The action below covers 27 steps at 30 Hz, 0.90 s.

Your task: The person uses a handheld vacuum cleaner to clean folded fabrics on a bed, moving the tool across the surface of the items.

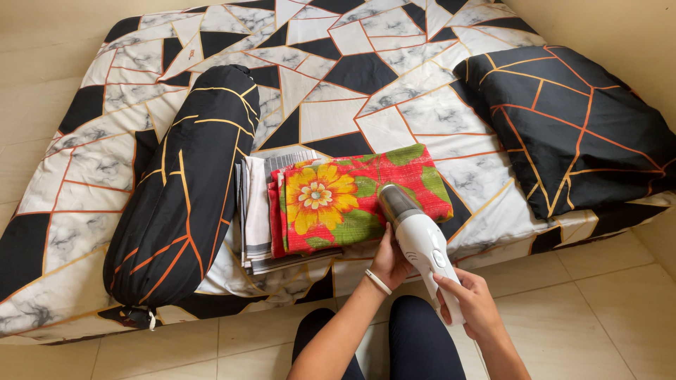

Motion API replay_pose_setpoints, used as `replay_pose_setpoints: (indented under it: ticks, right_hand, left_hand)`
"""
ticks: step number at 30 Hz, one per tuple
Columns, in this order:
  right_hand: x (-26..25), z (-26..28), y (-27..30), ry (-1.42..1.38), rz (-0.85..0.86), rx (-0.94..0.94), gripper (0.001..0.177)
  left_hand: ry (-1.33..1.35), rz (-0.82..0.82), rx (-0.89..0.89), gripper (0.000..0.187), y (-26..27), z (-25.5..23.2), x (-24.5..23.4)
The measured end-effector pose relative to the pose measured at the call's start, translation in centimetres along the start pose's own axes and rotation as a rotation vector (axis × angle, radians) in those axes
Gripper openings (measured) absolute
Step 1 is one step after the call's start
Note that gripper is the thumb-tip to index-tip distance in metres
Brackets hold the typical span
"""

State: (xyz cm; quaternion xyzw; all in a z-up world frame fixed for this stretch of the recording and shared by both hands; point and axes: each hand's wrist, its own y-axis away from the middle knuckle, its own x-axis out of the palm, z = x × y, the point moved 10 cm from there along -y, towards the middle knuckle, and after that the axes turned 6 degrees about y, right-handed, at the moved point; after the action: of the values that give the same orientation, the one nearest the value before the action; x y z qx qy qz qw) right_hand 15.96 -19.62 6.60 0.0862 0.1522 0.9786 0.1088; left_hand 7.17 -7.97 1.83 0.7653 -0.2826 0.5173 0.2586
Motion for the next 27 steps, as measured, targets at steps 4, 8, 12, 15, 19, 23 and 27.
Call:
replay_pose_setpoints:
  ticks: [4,8,12,15,19,23,27]
  right_hand:
    - [0.1,-0.7,0.9,-0.011,0.01,0.001,0.035]
    - [0.1,-1.1,1.8,-0.024,0.009,0.017,0.035]
    - [0.1,-1.3,2.7,-0.027,0.009,0.023,0.035]
    - [0.0,-1.7,3.0,-0.023,0.014,0.026,0.036]
    - [-0.3,-2.5,4.0,-0.023,-0.003,0.052,0.037]
    - [-0.2,-3.1,5.3,-0.015,-0.026,0.093,0.035]
    - [-0.7,-2.9,6.4,0.08,-0.12,0.078,0.034]
  left_hand:
    - [-0.024,0.017,-0.024,0.075,1.0,0.9,0.1]
    - [-0.024,0.007,-0.027,0.075,1.7,1.3,-0.1]
    - [0.003,0.025,-0.01,0.074,2.7,1.4,0.6]
    - [0.021,0.006,-0.011,0.072,3.3,1.6,0.8]
    - [0.018,0.009,-0.022,0.071,4.0,2.1,1.0]
    - [0.027,0.014,-0.055,0.069,5.0,3.0,1.1]
    - [0.038,-0.001,-0.067,0.069,5.5,3.2,1.2]
